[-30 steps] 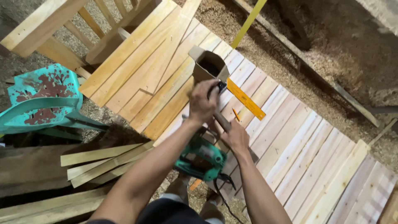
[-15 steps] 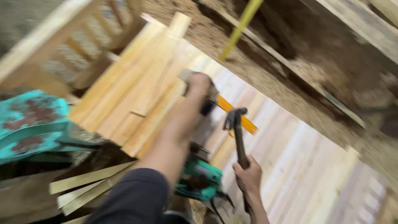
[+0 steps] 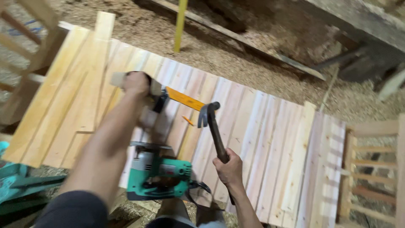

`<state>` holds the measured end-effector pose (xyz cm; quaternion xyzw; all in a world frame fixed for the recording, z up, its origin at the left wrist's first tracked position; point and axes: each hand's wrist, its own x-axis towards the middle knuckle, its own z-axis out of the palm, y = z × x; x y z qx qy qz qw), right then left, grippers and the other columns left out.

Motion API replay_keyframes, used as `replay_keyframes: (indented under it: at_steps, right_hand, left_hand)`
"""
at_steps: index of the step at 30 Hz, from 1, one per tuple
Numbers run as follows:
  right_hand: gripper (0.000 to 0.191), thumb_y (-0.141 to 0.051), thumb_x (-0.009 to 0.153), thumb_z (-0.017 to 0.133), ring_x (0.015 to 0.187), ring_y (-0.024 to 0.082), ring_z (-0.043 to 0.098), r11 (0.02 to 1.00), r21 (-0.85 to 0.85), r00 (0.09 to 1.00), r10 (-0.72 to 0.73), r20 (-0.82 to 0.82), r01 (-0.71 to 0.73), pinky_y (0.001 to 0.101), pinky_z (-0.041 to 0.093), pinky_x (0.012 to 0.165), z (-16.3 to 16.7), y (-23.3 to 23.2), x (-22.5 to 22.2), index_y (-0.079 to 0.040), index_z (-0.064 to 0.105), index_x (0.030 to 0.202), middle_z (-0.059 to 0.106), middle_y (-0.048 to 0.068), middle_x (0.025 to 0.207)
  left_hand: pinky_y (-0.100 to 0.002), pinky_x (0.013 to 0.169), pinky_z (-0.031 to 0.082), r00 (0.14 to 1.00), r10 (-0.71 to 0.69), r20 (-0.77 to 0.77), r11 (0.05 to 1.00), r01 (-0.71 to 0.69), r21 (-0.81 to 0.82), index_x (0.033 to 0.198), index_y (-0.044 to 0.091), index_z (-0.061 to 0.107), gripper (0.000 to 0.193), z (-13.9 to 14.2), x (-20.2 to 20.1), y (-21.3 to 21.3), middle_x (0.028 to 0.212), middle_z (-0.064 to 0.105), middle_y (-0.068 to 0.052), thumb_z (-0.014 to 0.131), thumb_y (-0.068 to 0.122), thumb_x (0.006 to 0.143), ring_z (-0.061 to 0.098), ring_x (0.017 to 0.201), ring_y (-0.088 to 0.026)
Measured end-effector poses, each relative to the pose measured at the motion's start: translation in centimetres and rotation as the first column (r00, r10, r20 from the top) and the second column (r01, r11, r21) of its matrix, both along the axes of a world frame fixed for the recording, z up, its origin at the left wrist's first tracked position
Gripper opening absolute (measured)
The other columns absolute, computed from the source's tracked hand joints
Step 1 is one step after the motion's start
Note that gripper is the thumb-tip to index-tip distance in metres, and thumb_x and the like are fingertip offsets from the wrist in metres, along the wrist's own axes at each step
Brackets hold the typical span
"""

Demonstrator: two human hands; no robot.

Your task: The person hammers nails into wooden slats laid across a furniture frame, plugs in a circular saw, and cuts slats to length on the frame. They then use a jigsaw, reposition planks, and hammer more nails to fasten the slats into place.

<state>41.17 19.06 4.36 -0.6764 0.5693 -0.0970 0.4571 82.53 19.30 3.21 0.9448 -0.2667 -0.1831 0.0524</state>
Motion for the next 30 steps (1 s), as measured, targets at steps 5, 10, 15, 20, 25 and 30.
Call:
replay_keyframes:
  at_steps: [5, 10, 15, 20, 25, 30]
  right_hand:
    - [0.021, -0.021, 0.069, 0.073, 0.055, 0.018, 0.06, 0.999, -0.032, 0.998, 0.019, 0.059, -0.018, 0.0336, 0.048, 0.054, -0.8, -2.7, -3.5, -0.003, 0.065, 0.076, 0.061, 0.008, 0.06]
    - [0.021, -0.021, 0.071, 0.074, 0.056, 0.018, 0.057, 0.999, 0.04, 0.99, -0.04, 0.134, 0.035, 0.0351, 0.047, 0.055, -1.7, -5.8, -6.2, -0.002, 0.065, 0.074, 0.059, 0.006, 0.06]
    - [0.021, -0.019, 0.072, 0.076, 0.055, 0.015, 0.054, 0.991, 0.094, 0.989, -0.101, 0.104, 0.091, 0.0326, 0.045, 0.053, -3.3, -9.2, -8.6, -0.003, 0.062, 0.072, 0.057, 0.002, 0.06]
    - [0.017, -0.015, 0.079, 0.073, 0.047, 0.012, 0.05, 0.947, 0.248, 0.945, -0.256, 0.203, 0.203, 0.031, 0.04, 0.043, -5.1, -11.3, -10.6, -0.004, 0.06, 0.078, 0.054, 0.0, 0.061]
    - [0.024, -0.023, 0.091, 0.072, 0.046, 0.01, 0.045, 0.947, 0.19, 0.932, -0.298, 0.208, 0.26, 0.0317, 0.036, 0.041, -6.4, -12.0, -11.8, -0.005, 0.06, 0.082, 0.051, -0.001, 0.06]
    - [0.027, -0.028, 0.092, 0.071, 0.043, 0.017, 0.046, 0.876, 0.26, 0.9, -0.432, 0.054, 0.405, 0.0354, 0.036, 0.042, -7.5, -11.7, -12.7, -0.005, 0.061, 0.081, 0.051, 0.002, 0.054]
  left_hand:
    - [-0.05, 0.082, 0.055, 0.971, -0.124, 0.206, 0.982, 0.151, -0.117, 0.102, 0.007, 0.074, 0.019, 2.0, -1.5, 0.8, 0.102, 0.072, -0.024, 0.072, 0.009, 0.083, 0.07, 0.097, -0.041]
    - [-0.044, 0.069, 0.055, 0.937, -0.067, 0.344, 0.67, 0.298, -0.68, 0.101, 0.003, 0.058, 0.007, 3.1, -5.9, -2.4, 0.088, 0.073, -0.016, 0.064, 0.002, 0.102, 0.073, 0.08, -0.033]
    - [-0.033, 0.061, 0.059, 0.947, -0.147, -0.287, 0.348, -0.222, -0.911, 0.104, 0.007, 0.067, 0.01, -1.2, -15.8, -9.3, 0.079, 0.07, -0.01, 0.061, 0.004, 0.098, 0.071, 0.07, -0.021]
    - [-0.031, 0.073, 0.059, 0.964, -0.132, -0.232, 0.465, -0.147, -0.873, 0.116, 0.008, 0.07, 0.037, -5.7, -26.4, -13.9, 0.089, 0.077, -0.008, 0.06, -0.003, 0.083, 0.076, 0.079, -0.017]
    - [-0.033, 0.075, 0.06, 0.961, -0.212, -0.179, 0.58, -0.023, -0.814, 0.104, 0.012, 0.076, 0.024, -7.8, -29.5, -15.9, 0.093, 0.078, -0.009, 0.068, 0.001, 0.084, 0.077, 0.084, -0.024]
    - [-0.036, 0.072, 0.058, 0.947, -0.242, -0.212, 0.58, -0.034, -0.814, 0.105, 0.011, 0.07, 0.014, -9.0, -28.2, -17.4, 0.091, 0.076, -0.008, 0.069, 0.008, 0.091, 0.076, 0.082, -0.024]
